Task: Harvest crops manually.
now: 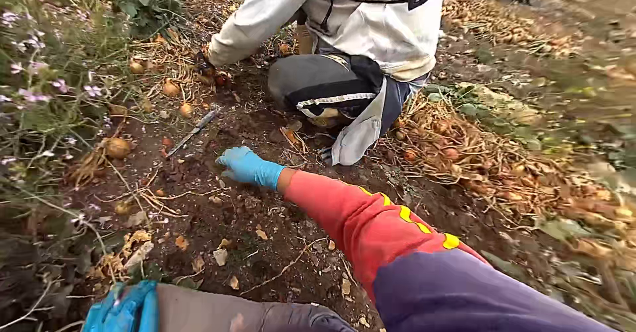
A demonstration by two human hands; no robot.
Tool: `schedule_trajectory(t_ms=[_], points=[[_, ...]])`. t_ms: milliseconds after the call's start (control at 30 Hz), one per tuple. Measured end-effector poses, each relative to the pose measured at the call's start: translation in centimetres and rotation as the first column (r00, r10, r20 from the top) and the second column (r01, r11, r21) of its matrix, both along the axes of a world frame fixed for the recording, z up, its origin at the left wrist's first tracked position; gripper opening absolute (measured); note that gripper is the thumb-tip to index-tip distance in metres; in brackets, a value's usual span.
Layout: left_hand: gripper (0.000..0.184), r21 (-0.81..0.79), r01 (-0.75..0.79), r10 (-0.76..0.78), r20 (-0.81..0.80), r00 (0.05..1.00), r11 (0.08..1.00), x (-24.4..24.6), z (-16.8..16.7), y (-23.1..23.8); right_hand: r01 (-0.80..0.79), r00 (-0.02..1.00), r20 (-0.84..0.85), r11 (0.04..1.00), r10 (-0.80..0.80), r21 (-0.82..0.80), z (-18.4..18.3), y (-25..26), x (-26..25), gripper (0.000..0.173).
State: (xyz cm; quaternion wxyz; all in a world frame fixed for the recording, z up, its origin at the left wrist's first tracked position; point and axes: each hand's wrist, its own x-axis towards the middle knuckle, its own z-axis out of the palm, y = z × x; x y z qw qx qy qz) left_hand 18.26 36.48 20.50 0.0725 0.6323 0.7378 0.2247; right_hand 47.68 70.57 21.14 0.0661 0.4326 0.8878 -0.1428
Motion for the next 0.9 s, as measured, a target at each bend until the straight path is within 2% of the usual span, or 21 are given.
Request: schedule_trajectory(t_ms=[67,133,200,267,367,433,533,600,700,767,833,900], points=[[0.031,0.081,-0.082,0.078,0.044,0.996,0.993,-0.2,-0.6,0.0,-0.148,0.979,-0.145,0.989,0.145,-0.015,-2.6,-0.8,-10.4,0.043],[0.031,0.091,-0.142,0.135,0.085,0.987,0.986,-0.8,-1.1,0.1,-0.208,0.948,-0.251,0.978,0.198,-0.017,-4.7,-1.8,-19.2,0.046],[0.029,0.088,-0.156,0.146,0.115,0.983,0.984,-1.3,-1.5,0.3,-0.184,0.945,-0.278,0.983,0.173,-0.012,-6.2,-2.0,-25.5,0.054],[0.028,0.092,-0.17,0.155,0.145,0.977,0.981,-1.6,-2.0,0.4,-0.152,0.961,-0.24,0.987,0.135,-0.052,-7.3,-1.8,-29.5,0.057],[0.028,0.077,-0.189,0.175,0.162,0.971,0.979,-1.9,-2.6,0.7,-0.148,0.989,-0.015,0.97,0.147,-0.191,-6.9,-2.5,-31.9,0.061],[0.028,0.071,-0.195,0.182,0.165,0.969,0.978,-2.0,-2.9,0.8,-0.145,0.987,0.031,0.949,0.16,-0.28,-6.4,-3.2,-31.9,0.051],[0.027,0.071,-0.188,0.172,0.192,0.966,0.98,-2.1,-3.3,0.9,-0.186,0.982,-0.073,0.943,0.173,-0.274,-7.8,-3.8,-30.7,0.041],[0.028,0.057,-0.172,0.158,0.203,0.966,0.983,-2.2,-3.4,1.0,-0.258,0.964,-0.135,0.933,0.23,-0.253,-9.0,-4.9,-30.4,0.043],[0.028,0.039,-0.163,0.151,0.217,0.965,0.986,-2.3,-3.4,1.1,-0.507,0.851,-0.301,0.821,0.43,-0.262,-9.0,-7.6,-30.8,0.044],[0.028,0.042,-0.161,0.148,0.218,0.965,0.986,-2.2,-3.4,1.2,-0.621,0.773,-0.34,0.747,0.535,-0.237,-8.0,-8.9,-32.3,0.042],[0.027,0.047,-0.155,0.142,0.217,0.966,0.987,-2.2,-3.4,1.2,-0.625,0.765,-0.35,0.754,0.54,-0.204,-8.8,-9.0,-34.6,0.043],[0.027,0.05,-0.155,0.14,0.218,0.966,0.987,-2.2,-3.4,1.1,-0.536,0.827,-0.372,0.791,0.422,-0.295,-9.6,-8.9,-37.2,0.05]])
